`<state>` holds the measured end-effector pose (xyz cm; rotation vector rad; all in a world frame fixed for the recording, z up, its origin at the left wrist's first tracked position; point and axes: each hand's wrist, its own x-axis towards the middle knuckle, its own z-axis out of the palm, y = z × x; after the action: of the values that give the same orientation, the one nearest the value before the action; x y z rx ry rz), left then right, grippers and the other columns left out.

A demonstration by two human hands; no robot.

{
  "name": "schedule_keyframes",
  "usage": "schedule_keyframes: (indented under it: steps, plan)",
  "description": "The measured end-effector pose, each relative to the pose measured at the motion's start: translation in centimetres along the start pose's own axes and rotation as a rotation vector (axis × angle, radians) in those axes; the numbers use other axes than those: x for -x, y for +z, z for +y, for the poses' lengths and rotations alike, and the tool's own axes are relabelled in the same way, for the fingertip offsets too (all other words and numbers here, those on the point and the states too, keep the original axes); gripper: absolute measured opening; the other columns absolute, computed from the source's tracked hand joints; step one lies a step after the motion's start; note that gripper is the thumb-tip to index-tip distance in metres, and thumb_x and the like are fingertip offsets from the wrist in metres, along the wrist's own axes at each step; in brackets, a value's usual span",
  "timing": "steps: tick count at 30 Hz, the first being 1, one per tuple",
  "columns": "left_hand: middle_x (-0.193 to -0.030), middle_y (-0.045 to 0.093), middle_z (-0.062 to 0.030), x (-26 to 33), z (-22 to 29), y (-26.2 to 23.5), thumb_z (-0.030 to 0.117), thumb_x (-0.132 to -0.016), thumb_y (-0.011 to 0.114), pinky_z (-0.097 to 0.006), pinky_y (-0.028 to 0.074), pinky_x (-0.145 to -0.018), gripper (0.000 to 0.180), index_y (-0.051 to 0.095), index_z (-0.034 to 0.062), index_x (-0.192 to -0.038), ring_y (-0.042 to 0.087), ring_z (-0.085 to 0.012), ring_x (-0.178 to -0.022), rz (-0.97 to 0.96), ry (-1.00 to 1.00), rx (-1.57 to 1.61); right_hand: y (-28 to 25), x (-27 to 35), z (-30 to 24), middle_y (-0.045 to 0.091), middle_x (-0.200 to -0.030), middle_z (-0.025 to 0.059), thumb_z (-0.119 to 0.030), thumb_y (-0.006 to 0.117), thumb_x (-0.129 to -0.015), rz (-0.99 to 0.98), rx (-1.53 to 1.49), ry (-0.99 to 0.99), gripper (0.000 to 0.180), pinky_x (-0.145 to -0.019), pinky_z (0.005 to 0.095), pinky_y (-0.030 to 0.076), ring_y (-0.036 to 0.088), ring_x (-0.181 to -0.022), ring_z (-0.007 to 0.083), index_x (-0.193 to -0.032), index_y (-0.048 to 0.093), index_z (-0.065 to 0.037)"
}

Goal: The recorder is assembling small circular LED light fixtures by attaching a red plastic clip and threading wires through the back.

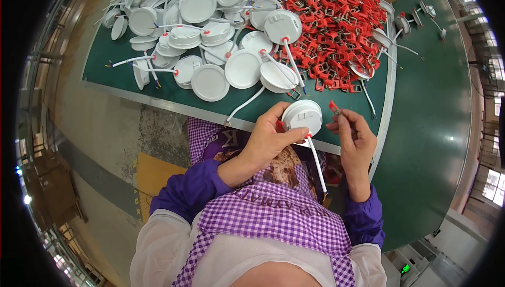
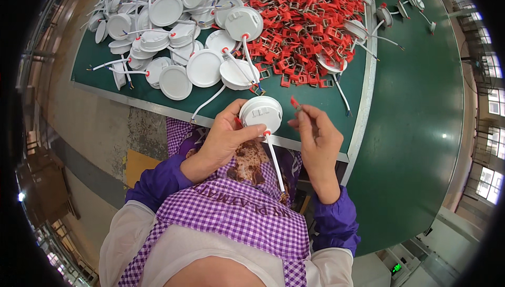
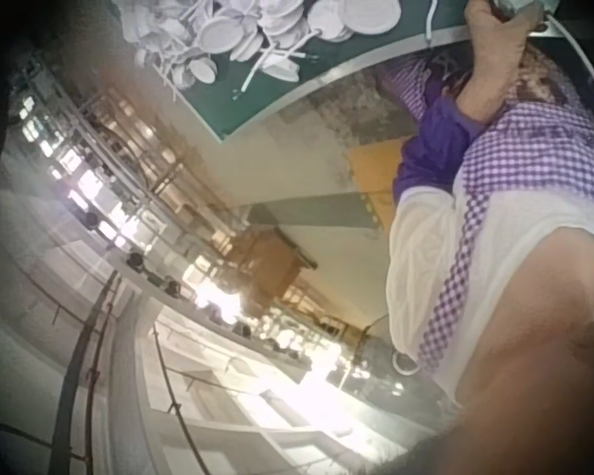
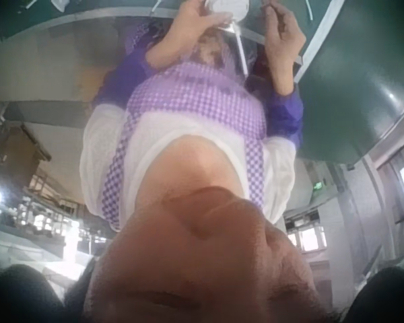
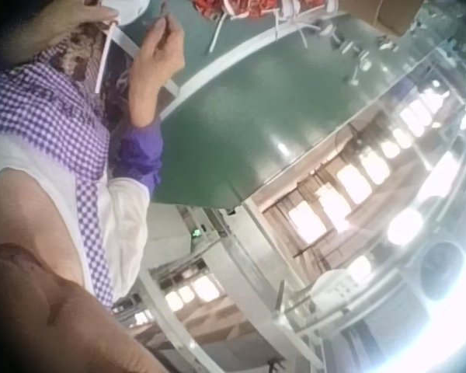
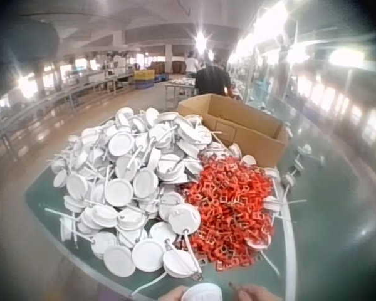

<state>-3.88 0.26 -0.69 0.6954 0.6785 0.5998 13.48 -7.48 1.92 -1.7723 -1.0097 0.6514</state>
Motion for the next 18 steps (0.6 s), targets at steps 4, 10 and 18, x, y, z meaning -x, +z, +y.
schedule_keyframes:
  steps: [4, 10, 18]
  plan:
    - [-0.108, 0.063, -0.0078, -0.3, -0.8, 0.3, -0.001, -0.085, 0.069, -0.029, 0.057, -0.081, 0.039, 0.052, -0.0007, -0.121, 0.064, -0.0139, -0.095, -0.015, 0.049, -0.043, 0.2, 0.9, -0.6, 0.068, -0.086, 0.0116, 0.000, 0.064, -0.089, -0.003, 0.158, -0.145, 0.013, -0.064, 0.0266, 0.054, 0.070, -0.074, 0.0162, -0.102, 0.065, 0.004]
    - [-0.110, 0.062, -0.0079, -0.8, -0.9, 0.1, -0.001, -0.085, 0.069, -0.029, 0.057, -0.084, 0.040, 0.052, -0.0013, -0.121, 0.064, -0.0142, -0.096, 0.014, 0.123, -0.167, 1.5, 1.3, -1.1, 0.068, -0.083, 0.0128, 0.004, 0.066, -0.085, -0.016, 0.151, -0.180, 0.014, -0.063, 0.0285, 0.053, 0.070, -0.073, 0.0190, -0.099, 0.065, 0.002]
    - [-0.104, 0.065, -0.0054, -2.6, -0.5, -0.2, 0.001, -0.083, 0.072, -0.026, 0.053, -0.078, 0.035, 0.058, -0.0004, -0.115, 0.063, -0.0114, -0.093, 0.001, 0.213, -0.330, 1.8, -0.2, -1.8, 0.067, -0.081, 0.0140, 0.006, 0.066, -0.083, 0.001, 0.220, -0.204, 0.015, -0.060, 0.0302, 0.052, 0.069, -0.070, 0.0212, -0.097, 0.065, 0.001]
